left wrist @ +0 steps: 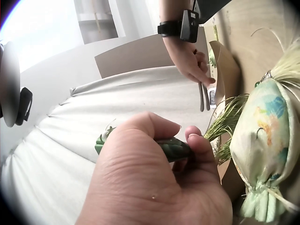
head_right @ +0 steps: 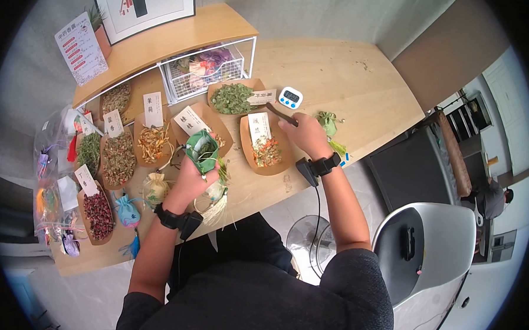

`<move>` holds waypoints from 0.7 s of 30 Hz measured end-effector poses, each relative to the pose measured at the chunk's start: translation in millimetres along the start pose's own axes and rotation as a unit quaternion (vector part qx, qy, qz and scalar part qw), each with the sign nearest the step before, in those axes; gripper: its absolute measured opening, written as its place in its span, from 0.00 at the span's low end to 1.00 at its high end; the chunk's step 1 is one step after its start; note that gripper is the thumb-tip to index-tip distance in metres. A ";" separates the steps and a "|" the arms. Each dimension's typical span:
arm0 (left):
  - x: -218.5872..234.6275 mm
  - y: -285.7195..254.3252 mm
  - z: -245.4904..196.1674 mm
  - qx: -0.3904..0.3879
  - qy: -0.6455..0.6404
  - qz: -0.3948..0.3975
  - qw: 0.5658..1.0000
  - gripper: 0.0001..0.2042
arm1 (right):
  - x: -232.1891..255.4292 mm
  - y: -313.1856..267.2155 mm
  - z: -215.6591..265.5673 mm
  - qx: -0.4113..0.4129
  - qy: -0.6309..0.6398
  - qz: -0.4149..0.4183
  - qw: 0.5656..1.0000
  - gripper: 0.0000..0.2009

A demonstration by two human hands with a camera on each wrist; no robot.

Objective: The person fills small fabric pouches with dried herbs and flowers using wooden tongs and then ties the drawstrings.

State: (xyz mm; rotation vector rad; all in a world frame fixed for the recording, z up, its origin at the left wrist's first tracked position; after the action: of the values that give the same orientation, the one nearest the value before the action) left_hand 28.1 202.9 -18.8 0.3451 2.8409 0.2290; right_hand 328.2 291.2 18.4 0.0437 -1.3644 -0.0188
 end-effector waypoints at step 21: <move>0.2 -1.9 13.5 0.006 -0.007 0.010 1.000 0.26 | 4.2 41.0 101.5 0.309 -0.252 -0.228 0.888 0.05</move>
State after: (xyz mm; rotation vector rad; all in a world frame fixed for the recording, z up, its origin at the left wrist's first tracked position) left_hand 31.4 202.8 -32.0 0.3760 2.8274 0.2124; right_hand 229.3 329.9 45.0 0.9558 -1.8044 0.0114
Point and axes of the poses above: each hand's wrist, its own y-axis towards the middle knuckle, its own x-axis out of the back of the hand, z = x × y, the point moved 5 cm from there along y, towards the middle knuckle, and after that the axes turned 15 degrees about -y, right-handed, at the moved point
